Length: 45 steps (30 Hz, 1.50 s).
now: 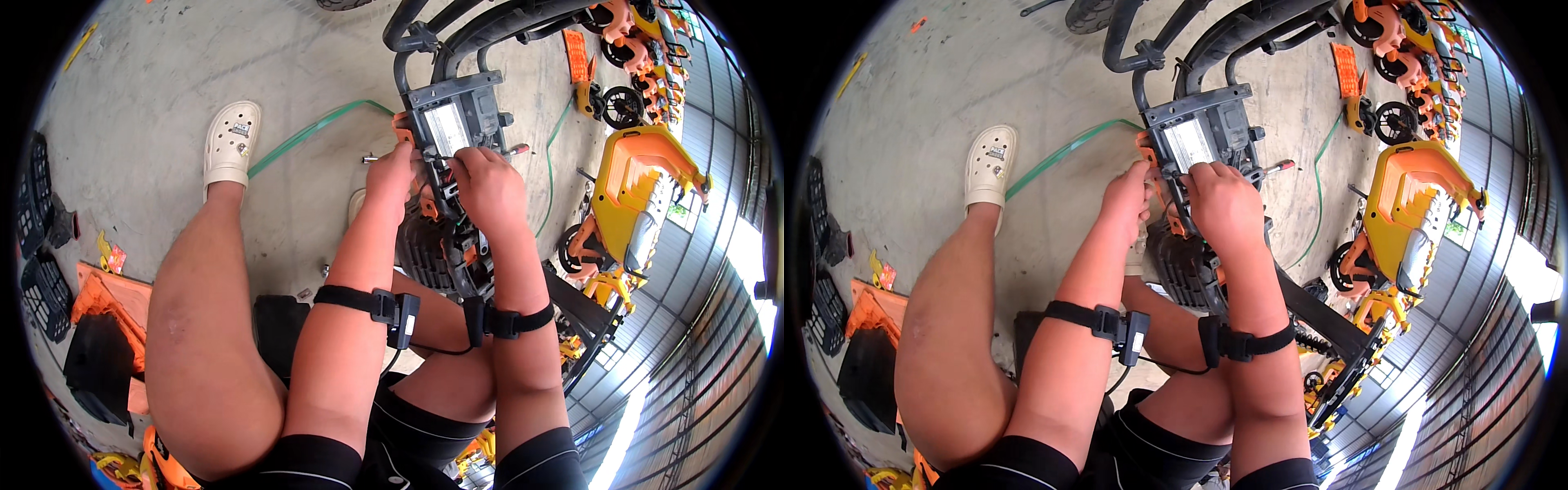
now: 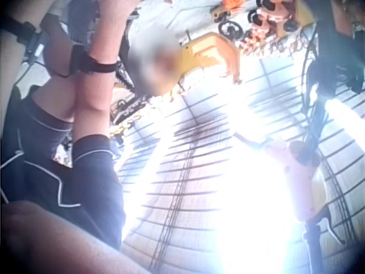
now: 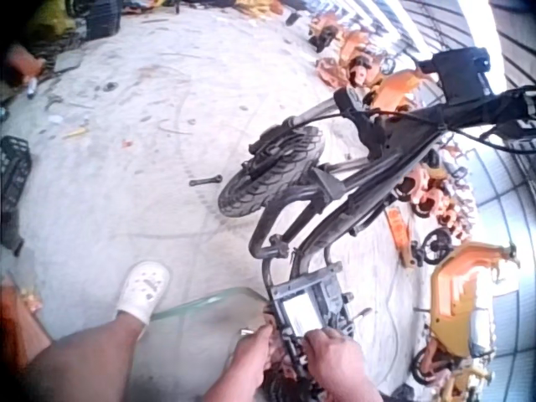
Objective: The person assembles or repairs parts on a scooter frame, initially using a wrench to tighten a bolt on a black metal component and later handling smaller fasteners and a panel by hand.
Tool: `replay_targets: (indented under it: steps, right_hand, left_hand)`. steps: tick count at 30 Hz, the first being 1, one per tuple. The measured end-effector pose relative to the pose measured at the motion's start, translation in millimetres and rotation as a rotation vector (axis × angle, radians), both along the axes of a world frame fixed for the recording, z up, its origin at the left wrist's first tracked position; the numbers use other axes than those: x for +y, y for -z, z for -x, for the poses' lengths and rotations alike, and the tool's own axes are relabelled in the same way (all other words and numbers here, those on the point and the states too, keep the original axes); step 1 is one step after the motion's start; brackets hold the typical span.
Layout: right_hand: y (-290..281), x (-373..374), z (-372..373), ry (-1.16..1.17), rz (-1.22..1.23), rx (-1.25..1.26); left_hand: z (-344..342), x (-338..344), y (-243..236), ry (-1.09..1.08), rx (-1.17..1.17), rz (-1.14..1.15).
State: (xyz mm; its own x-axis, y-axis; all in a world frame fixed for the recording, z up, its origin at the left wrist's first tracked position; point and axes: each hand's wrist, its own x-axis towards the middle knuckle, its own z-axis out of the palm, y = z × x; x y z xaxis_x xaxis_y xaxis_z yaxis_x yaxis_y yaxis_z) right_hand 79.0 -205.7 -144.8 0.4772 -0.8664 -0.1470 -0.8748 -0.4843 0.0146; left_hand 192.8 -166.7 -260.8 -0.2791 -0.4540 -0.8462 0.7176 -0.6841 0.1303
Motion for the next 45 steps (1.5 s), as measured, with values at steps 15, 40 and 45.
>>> replay_targets:
  steps: [15,40,45]
  right_hand:
    - [10,3,-1,0.252,-0.161,-0.195]
    - [5,2,-12,0.117,-0.03,0.04]
    - [0,3,-22,0.148,-0.03,0.153]
  left_hand:
    - [4,2,-2,0.006,-0.024,0.021]
    - [9,-1,-2,-0.061,0.0,0.04]
    - [10,0,2,-0.07,-0.008,0.03]
